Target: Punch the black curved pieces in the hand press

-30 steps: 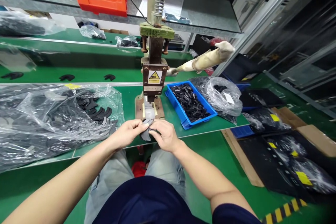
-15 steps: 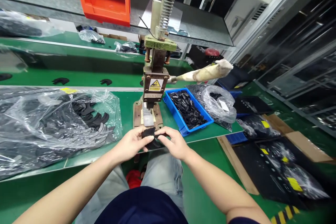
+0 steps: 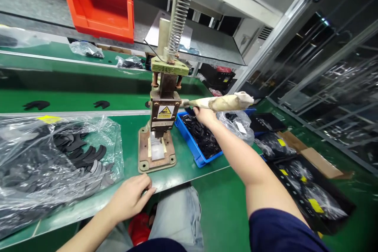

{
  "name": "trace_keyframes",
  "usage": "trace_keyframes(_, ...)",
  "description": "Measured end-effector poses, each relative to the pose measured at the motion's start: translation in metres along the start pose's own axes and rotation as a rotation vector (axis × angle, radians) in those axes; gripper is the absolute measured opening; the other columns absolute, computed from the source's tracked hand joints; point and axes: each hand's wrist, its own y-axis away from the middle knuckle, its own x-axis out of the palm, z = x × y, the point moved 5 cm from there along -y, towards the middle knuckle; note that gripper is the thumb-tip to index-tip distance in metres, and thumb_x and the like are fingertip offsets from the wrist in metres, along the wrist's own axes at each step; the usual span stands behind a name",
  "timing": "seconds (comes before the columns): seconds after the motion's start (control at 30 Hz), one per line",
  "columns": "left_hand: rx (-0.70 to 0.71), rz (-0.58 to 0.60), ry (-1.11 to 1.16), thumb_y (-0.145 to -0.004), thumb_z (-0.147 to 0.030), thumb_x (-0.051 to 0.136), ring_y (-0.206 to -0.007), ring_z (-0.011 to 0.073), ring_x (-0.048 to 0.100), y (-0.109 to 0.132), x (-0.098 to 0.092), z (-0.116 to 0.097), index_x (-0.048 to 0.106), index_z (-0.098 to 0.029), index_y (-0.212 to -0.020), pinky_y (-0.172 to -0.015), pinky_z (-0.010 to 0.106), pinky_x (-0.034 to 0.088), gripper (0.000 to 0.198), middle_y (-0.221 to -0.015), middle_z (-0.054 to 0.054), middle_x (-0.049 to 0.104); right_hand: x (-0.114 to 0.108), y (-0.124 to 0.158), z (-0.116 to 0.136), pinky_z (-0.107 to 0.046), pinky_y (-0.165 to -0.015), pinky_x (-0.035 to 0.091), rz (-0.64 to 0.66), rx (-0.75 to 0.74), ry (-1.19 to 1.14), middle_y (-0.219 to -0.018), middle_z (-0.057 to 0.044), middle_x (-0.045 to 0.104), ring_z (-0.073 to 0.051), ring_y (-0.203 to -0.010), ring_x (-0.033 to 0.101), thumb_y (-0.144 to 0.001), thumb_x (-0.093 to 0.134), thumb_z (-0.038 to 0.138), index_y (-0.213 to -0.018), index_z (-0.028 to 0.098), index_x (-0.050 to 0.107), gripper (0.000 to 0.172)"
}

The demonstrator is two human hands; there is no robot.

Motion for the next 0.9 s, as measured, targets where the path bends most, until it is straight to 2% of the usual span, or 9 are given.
trace_keyframes(0.13, 0.019, -0.057, -0.054, -0.109, -0.035, 0.052, -0.077, 0.0199, 0.067, 0.000, 0.000, 0.000, 0.057, -0.024, -0.088, -0.074, 0.031, 0.051, 0.024, -0.082, 0.000, 0.065, -0.025, -0.064, -0.013, -0.045, -0.116, 0.048, -0.047, 0.033, 0.137, -0.133, -0.014, 0.074, -0.026, -0.125, 0.065, -0.099, 0.065, 0.029, -0.136, 0.013, 0.067, 0.041)
trace_keyframes(0.2, 0.021, -0.065, -0.057, -0.109, -0.034, 0.054, -0.077, 0.0196, 0.067, 0.001, 0.000, 0.000, 0.057, -0.024, -0.088, -0.074, 0.031, 0.051, 0.023, -0.081, 0.000, 0.065, -0.025, -0.077, -0.018, -0.046, -0.114, 0.050, -0.053, 0.047, 0.182, -0.135, -0.014, 0.073, -0.026, -0.123, 0.067, -0.102, 0.059, 0.030, -0.138, 0.013, 0.066, 0.040)
trace_keyframes(0.27, 0.024, -0.065, -0.059, -0.109, -0.034, 0.054, -0.078, 0.0195, 0.067, 0.001, 0.001, 0.001, 0.057, -0.024, -0.088, -0.074, 0.031, 0.051, 0.023, -0.081, 0.000, 0.065, -0.019, -0.075, -0.023, -0.044, -0.114, 0.050, -0.047, 0.051, 0.217, -0.135, -0.014, 0.074, -0.027, -0.123, 0.067, -0.103, 0.054, 0.030, -0.134, 0.015, 0.069, 0.037)
trace_keyframes(0.43, 0.029, -0.055, -0.034, -0.109, -0.035, 0.053, -0.076, 0.0190, 0.065, 0.003, 0.002, 0.002, 0.055, -0.024, -0.088, -0.073, 0.031, 0.050, 0.024, -0.081, 0.000, 0.064, 0.011, -0.027, -0.047, -0.040, -0.116, 0.049, 0.030, 0.071, 0.283, -0.136, -0.013, 0.075, -0.028, -0.130, 0.066, -0.105, 0.052, 0.035, -0.132, 0.020, 0.071, 0.036)
trace_keyframes(0.53, 0.023, -0.050, -0.012, -0.109, -0.036, 0.054, -0.077, 0.0193, 0.065, 0.002, 0.001, 0.002, 0.056, -0.024, -0.089, -0.073, 0.032, 0.048, 0.024, -0.081, 0.000, 0.064, 0.032, 0.017, -0.063, -0.033, -0.105, 0.055, 0.183, 0.053, 0.289, -0.127, -0.007, 0.080, -0.023, -0.116, 0.073, -0.100, 0.065, 0.042, -0.126, 0.027, 0.073, 0.032)
trace_keyframes(0.6, 0.003, -0.040, -0.001, -0.109, -0.037, 0.052, -0.077, 0.0197, 0.064, 0.001, -0.001, 0.001, 0.056, -0.024, -0.089, -0.074, 0.032, 0.047, 0.024, -0.081, 0.001, 0.064, 0.046, 0.045, -0.069, -0.029, -0.098, 0.057, 0.306, 0.013, 0.283, -0.123, -0.004, 0.081, -0.021, -0.109, 0.076, -0.089, 0.079, 0.045, -0.126, 0.028, 0.074, 0.040)
trace_keyframes(0.7, -0.029, 0.001, 0.003, -0.109, -0.039, 0.050, -0.081, 0.0213, 0.064, -0.001, -0.004, -0.003, 0.059, -0.024, -0.090, -0.077, 0.034, 0.047, 0.026, -0.083, 0.002, 0.066, 0.060, 0.075, -0.072, -0.031, -0.102, 0.055, 0.393, -0.044, 0.297, -0.132, -0.011, 0.078, -0.024, -0.117, 0.073, -0.082, 0.086, 0.041, -0.132, 0.022, 0.071, 0.056)
trace_keyframes(0.83, -0.056, 0.002, -0.002, -0.106, -0.040, 0.053, -0.087, 0.0237, 0.066, -0.003, -0.008, -0.004, 0.062, -0.022, -0.094, -0.081, 0.037, 0.047, 0.023, -0.090, 0.005, 0.069, 0.069, 0.085, -0.075, -0.034, -0.102, 0.053, 0.390, -0.079, 0.320, -0.120, -0.014, 0.080, -0.026, -0.113, 0.073, -0.097, 0.065, 0.032, -0.120, 0.019, 0.074, 0.028)
trace_keyframes(0.9, -0.073, -0.021, -0.012, -0.105, -0.040, 0.056, -0.088, 0.0239, 0.066, -0.003, -0.009, -0.003, 0.063, -0.022, -0.095, -0.082, 0.037, 0.047, 0.021, -0.091, 0.005, 0.070, 0.072, 0.084, -0.079, -0.035, -0.101, 0.053, 0.376, -0.089, 0.328, -0.117, -0.012, 0.080, -0.025, -0.112, 0.073, -0.099, 0.059, 0.032, -0.116, 0.022, 0.076, 0.025)
